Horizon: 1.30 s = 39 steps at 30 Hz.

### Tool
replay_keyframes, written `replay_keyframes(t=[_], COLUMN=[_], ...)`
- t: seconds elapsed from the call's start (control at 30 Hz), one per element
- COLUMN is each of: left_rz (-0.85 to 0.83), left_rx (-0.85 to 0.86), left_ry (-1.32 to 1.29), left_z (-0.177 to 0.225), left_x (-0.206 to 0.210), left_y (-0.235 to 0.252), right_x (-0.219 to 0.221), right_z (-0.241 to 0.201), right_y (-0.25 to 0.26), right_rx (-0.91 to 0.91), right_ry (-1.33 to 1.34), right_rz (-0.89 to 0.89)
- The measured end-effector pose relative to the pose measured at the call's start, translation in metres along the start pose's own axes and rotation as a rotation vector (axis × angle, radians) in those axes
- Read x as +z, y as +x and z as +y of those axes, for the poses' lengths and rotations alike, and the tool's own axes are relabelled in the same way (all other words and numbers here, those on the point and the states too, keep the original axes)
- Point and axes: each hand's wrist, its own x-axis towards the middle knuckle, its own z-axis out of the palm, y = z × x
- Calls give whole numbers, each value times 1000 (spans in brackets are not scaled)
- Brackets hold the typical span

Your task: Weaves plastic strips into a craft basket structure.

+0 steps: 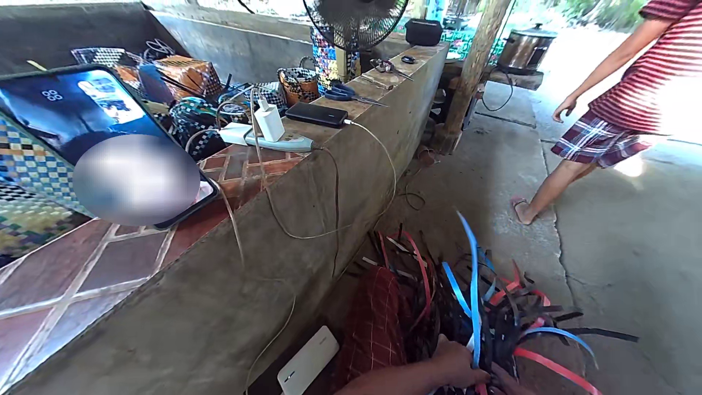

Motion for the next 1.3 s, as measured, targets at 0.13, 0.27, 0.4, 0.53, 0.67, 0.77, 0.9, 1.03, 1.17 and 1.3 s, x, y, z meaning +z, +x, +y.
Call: replay_keyframes(t=[0.13,0.27,0.4,0.53,0.67,0.77,0.9,1.03,1.17,1.3], left_rz=[40,64,60,184,406,553,477,402,19,424], left_rx=[-21,-116,-107,-48,-12,139,267,18,55,230], left_ry=[-20,-43,-29,-40,-246,-393,-563,-561,-792,-920], left_z=[0,-5,-7,18,9,-12,-9,-31,-74,-52], left_x=[3,0,-6,-15,-6,-5,-30,-58,-62,-60], left_y=[-3,-4,-5,-62,-42,-22,-63,-103,-128,-120], right_x=[-7,-11,-11,-19,-23,-19,-15,-16,-6,6], right_z=[-5,-52,-125,-148,-94,-59,-59,-63,-53,-45], right_y=[5,-4,-47,-54,0,35,33,32,35,44], right_rx=[30,-8,-347,-699,-411,-275,-298,-223,-190,-229], right_ry=[-124,-333,-194,292,197,106,24,10,36,43], right_rz=[-42,43,169,347,404,327,179,106,152,243])
